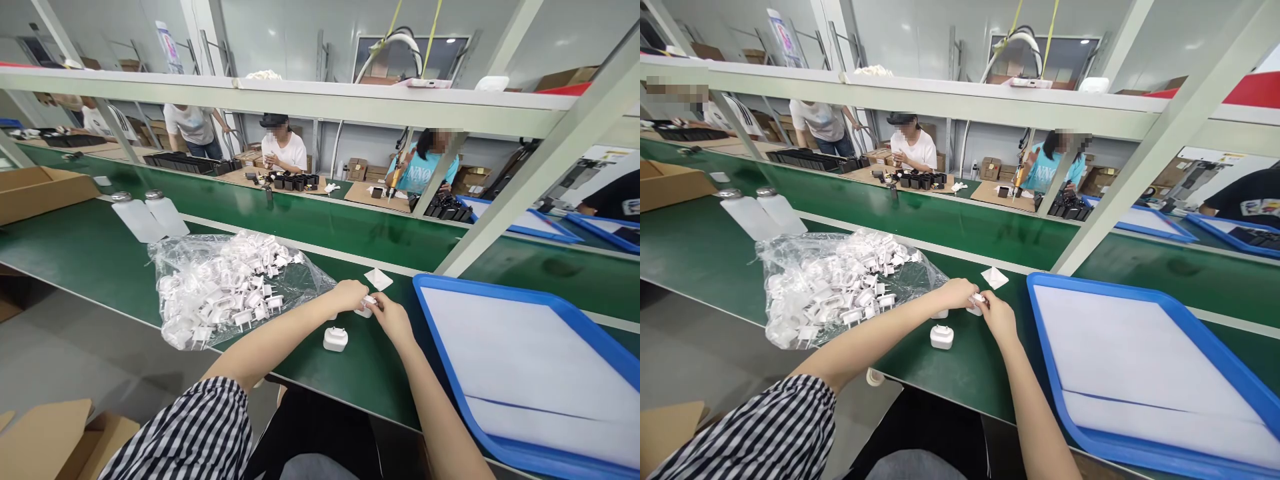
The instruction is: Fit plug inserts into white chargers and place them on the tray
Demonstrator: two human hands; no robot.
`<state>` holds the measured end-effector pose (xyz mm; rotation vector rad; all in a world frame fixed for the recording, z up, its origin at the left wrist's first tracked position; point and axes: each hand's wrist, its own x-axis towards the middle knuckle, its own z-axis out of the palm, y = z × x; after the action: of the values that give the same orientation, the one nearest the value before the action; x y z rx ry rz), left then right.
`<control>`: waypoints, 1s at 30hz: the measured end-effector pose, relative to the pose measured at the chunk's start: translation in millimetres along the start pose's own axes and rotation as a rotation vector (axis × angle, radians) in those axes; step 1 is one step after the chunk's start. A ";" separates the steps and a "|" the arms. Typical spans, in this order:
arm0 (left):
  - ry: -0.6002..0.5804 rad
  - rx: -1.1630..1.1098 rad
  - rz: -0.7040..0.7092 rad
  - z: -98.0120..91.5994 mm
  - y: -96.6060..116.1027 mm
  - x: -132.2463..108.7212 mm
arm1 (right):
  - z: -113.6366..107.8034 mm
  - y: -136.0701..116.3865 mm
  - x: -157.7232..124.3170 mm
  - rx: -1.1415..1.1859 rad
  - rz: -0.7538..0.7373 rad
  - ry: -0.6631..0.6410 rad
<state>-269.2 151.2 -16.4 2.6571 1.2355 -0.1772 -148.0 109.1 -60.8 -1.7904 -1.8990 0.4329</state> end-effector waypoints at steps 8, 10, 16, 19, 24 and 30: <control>-0.079 0.003 -0.016 -2.3 -0.1 9.5 | -10.0 -1.0 9.3 0.000 -0.016 -0.141; -0.112 -0.001 -0.029 -4.5 0.7 15.7 | -11.8 -2.4 16.4 -0.018 -0.006 -0.170; -0.159 -0.007 0.017 -10.1 0.1 23.7 | -13.2 -6.2 24.8 -0.058 -0.036 -0.188; -0.150 -0.003 0.067 -8.6 -3.4 20.5 | -9.5 -1.2 19.7 0.015 -0.032 -0.161; -0.153 -0.017 0.046 -8.4 -5.2 20.6 | -3.0 6.0 16.7 0.139 0.043 -0.119; -0.172 -0.018 -0.051 -9.2 0.5 24.9 | -5.6 6.9 23.6 0.165 0.122 -0.181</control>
<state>-252.6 171.5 -12.2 2.5349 1.2439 -0.3921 -139.6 132.5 -56.7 -1.8151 -1.8165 0.7956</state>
